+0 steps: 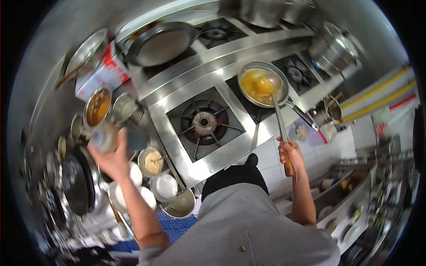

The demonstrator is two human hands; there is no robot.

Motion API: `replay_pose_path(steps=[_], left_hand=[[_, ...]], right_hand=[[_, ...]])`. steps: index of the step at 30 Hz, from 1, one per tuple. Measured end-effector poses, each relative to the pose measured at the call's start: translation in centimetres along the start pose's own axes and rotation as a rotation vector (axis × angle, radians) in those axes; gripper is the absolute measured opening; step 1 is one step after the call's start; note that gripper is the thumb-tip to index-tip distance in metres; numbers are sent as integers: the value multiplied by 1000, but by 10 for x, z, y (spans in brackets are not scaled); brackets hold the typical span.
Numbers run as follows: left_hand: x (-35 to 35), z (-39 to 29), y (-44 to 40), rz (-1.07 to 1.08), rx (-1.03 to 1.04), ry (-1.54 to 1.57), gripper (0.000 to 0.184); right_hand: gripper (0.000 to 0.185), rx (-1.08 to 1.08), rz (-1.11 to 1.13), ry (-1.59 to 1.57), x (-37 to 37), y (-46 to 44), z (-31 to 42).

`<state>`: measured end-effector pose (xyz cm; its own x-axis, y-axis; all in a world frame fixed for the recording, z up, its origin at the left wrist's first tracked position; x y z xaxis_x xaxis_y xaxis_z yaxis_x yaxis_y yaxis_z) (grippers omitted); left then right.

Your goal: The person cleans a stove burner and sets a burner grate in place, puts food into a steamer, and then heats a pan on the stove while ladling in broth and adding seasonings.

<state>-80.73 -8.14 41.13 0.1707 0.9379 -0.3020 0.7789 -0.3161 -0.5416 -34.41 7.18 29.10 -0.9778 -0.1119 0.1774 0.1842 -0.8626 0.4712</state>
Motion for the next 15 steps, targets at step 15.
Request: replay_pose_path(steps=[15], left_hand=[[-11,123,-13,-242,-33,-677,68]], right_hand=[[25,-416,-474,891,-11,-24,-28]])
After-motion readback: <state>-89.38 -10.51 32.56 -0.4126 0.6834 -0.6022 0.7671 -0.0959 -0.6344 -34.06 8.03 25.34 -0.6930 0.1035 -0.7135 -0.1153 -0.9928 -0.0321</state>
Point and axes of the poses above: each hand's wrist, its own y-axis away from the middle knuckle, its own x-axis out of the palm, z = x × y, the point moved 1 cm from there along -y, towards the middle knuckle, and after that the axes turned 3 degrees about -x, right-handed, at the moved point
